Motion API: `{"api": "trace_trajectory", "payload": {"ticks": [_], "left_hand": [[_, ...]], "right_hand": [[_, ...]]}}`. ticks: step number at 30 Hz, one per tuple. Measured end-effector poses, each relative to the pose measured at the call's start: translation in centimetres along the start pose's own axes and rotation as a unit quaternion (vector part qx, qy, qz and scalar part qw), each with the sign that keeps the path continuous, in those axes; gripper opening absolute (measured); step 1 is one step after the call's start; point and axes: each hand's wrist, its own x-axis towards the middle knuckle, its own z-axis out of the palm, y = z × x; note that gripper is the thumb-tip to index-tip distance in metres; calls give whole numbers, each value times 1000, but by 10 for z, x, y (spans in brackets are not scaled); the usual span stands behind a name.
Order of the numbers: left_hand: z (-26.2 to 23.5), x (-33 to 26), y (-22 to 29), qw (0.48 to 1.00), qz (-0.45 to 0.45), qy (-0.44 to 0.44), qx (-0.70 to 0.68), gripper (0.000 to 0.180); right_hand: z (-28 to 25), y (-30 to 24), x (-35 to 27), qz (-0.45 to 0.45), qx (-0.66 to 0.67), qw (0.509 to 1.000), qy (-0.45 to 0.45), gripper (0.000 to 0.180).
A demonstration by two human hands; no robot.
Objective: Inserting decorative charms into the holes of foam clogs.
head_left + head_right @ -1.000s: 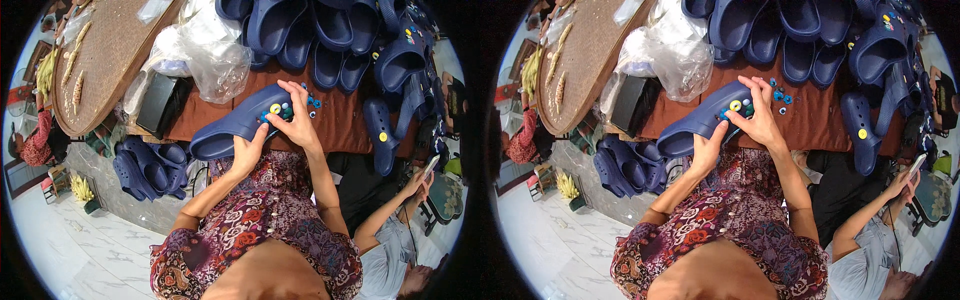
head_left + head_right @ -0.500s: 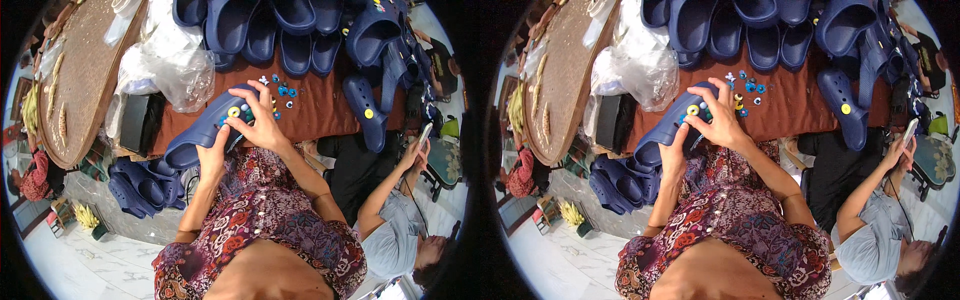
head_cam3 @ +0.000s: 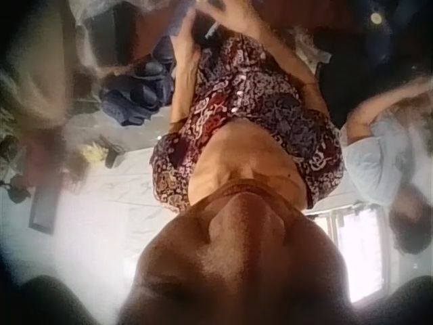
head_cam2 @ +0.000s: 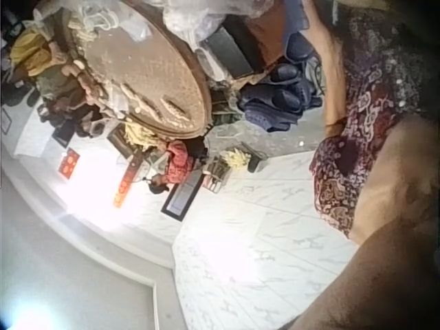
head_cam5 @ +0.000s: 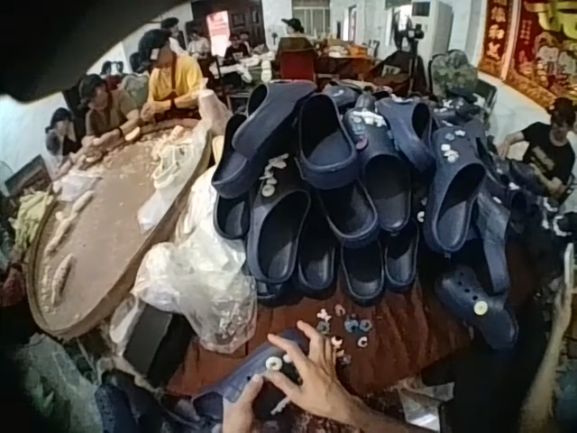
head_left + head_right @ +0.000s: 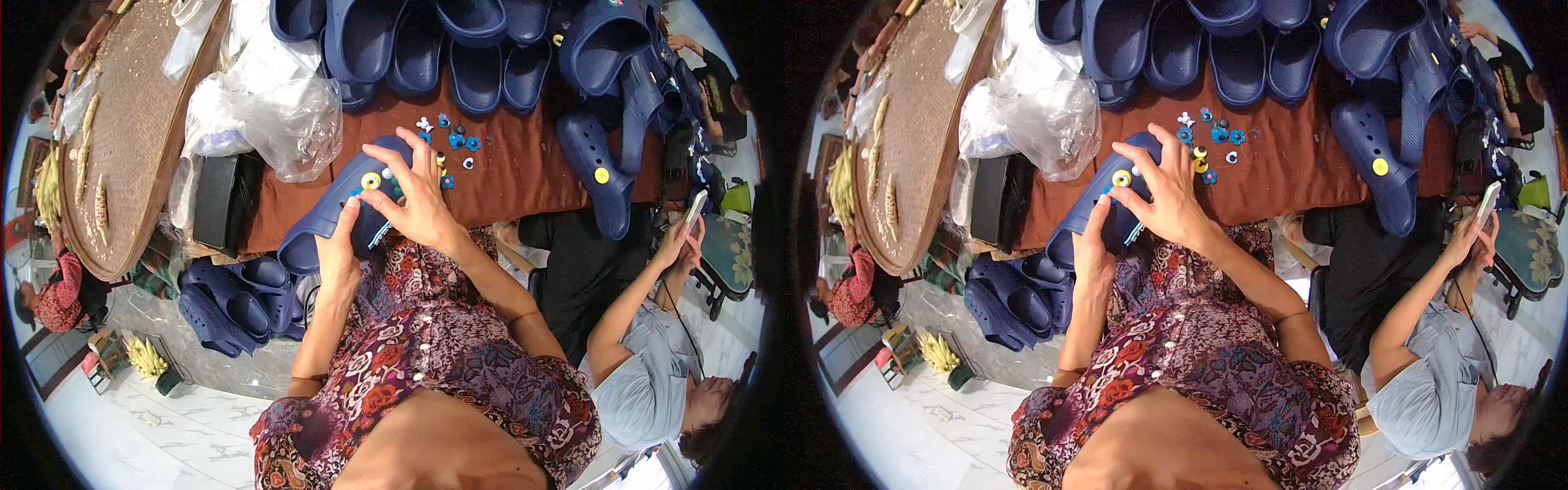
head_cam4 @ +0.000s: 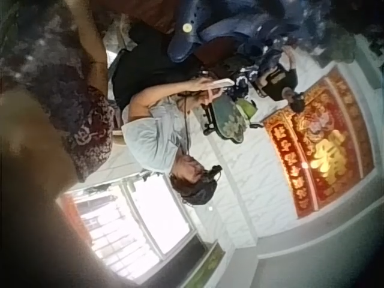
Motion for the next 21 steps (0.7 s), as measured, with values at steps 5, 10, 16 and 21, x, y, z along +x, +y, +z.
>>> {"api": "trace_trajectory", "payload": {"ticks": [5, 10, 16, 21], "left_hand": [[2, 1, 5, 1000, -22, 13, 9, 33], [7, -5, 9, 999, -49, 3, 18, 43], [7, -4, 5, 983, -78, -79, -148, 46], [6, -2, 3, 978, -104, -62, -171, 45]], "right_hand": [[-19, 14, -5, 29, 103, 992, 72, 30], [-44, 58, -22, 121, 71, 978, 152, 17], [-56, 92, -41, 171, -66, 976, 115, 22], [-53, 98, -41, 140, -142, 976, 91, 29]]}}
